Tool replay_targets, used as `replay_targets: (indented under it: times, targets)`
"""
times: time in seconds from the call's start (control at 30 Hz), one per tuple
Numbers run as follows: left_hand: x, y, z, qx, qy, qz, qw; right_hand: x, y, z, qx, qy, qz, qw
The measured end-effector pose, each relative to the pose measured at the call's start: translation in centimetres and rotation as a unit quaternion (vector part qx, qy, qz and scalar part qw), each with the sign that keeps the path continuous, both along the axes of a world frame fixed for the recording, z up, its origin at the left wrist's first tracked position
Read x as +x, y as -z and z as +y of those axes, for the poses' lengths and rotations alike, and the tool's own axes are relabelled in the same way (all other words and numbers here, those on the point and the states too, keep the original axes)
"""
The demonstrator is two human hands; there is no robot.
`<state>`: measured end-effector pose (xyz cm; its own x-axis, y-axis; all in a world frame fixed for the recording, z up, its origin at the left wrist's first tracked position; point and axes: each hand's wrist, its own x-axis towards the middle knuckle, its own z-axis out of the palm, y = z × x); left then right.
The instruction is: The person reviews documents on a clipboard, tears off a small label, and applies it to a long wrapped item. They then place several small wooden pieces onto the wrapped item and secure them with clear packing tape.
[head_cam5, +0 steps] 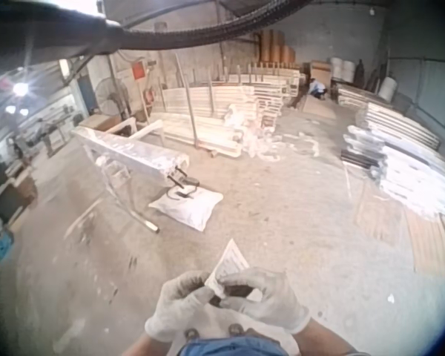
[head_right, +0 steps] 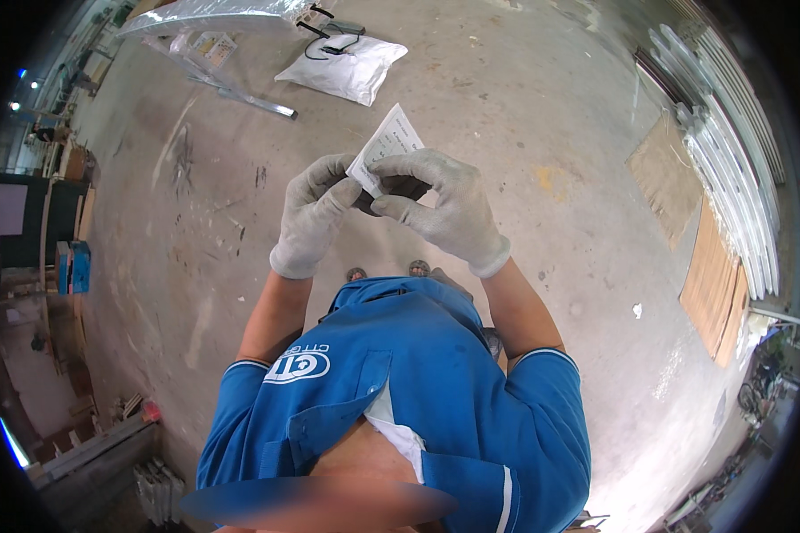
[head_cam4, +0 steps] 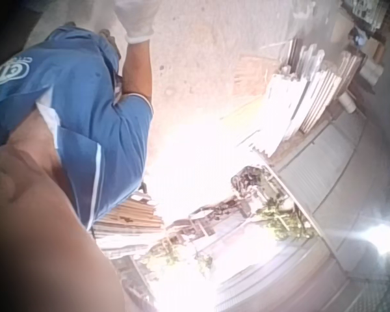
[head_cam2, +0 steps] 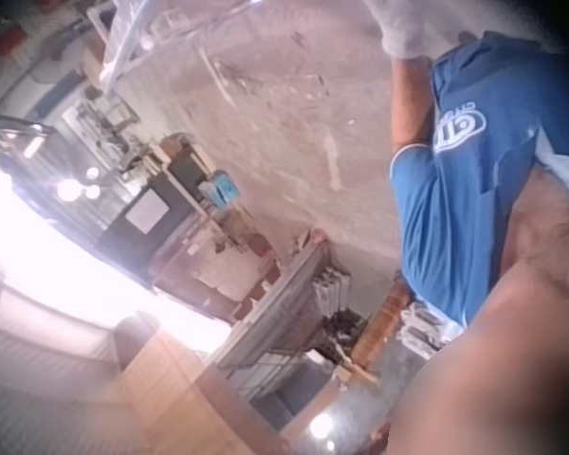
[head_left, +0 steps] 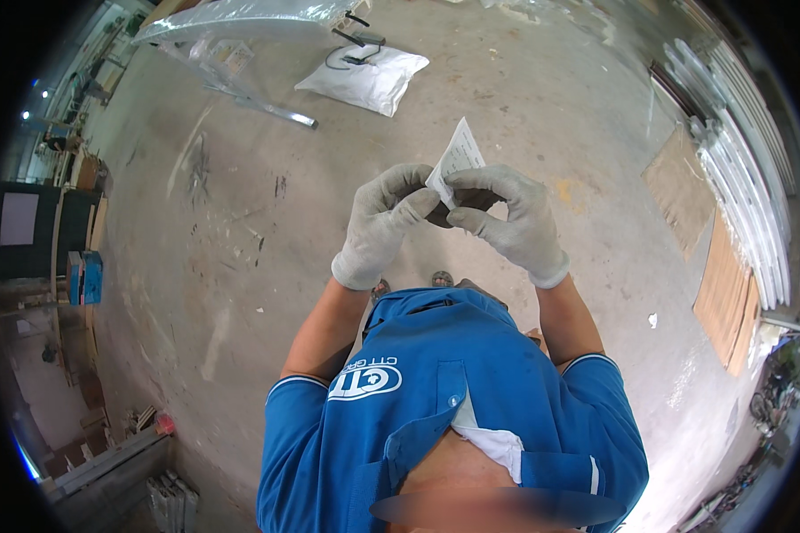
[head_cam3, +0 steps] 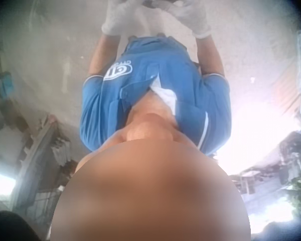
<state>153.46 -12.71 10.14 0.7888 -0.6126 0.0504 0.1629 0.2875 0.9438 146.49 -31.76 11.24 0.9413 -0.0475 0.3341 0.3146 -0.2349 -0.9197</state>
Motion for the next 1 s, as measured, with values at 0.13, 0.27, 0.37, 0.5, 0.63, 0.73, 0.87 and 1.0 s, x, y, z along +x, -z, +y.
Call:
replay_targets:
  times: [0.13, 0.27, 0.37, 0.5, 0.63, 0.73, 0.87, 1.0]
  targets:
    - [0.3, 0.7, 0.0, -0.018, 0.012, 0.011, 1.000, 0.2, 0.1, -0.2, -0.004, -0.006, -0.005, 1.000]
    - [0.5, 1.3, 0.0, -0.014, 0.004, 0.024, 1.000, 0.4, 0.3, -0.4, 0.005, -0.015, 0.008, 1.000]
    - [0.6, 1.4, 0.1, -0.072, 0.029, 0.011, 0.997, 0.4, 0.5, -0.3, -0.016, -0.011, -0.001, 1.000]
    - [0.7, 1.3, 0.3, -0.005, 0.021, 0.018, 1.000, 0.4, 0.7, -0.2, -0.027, -0.009, 0.000, 1.000]
    - [0.5, 1.2, 0.2, -0.019, 0.016, 0.046, 0.999, 0.4, 0.9, -0.3, -0.024, -0.014, 0.002, 1.000]
    - [0.5, 1.4, 0.2, -0.049, 0.025, 0.064, 0.996, 0.3, 0.9, -0.4, -0.012, -0.016, 0.005, 1.000]
    - [0.4, 1.6, 0.2, -0.054, 0.028, 0.073, 0.996, 0.1, 0.9, -0.6, -0.004, -0.026, 0.009, 1.000]
    - [0.4, 1.6, 0.2, -0.048, 0.035, 0.045, 0.997, 0.0, 0.9, -0.5, -0.023, -0.024, 0.006, 0.999]
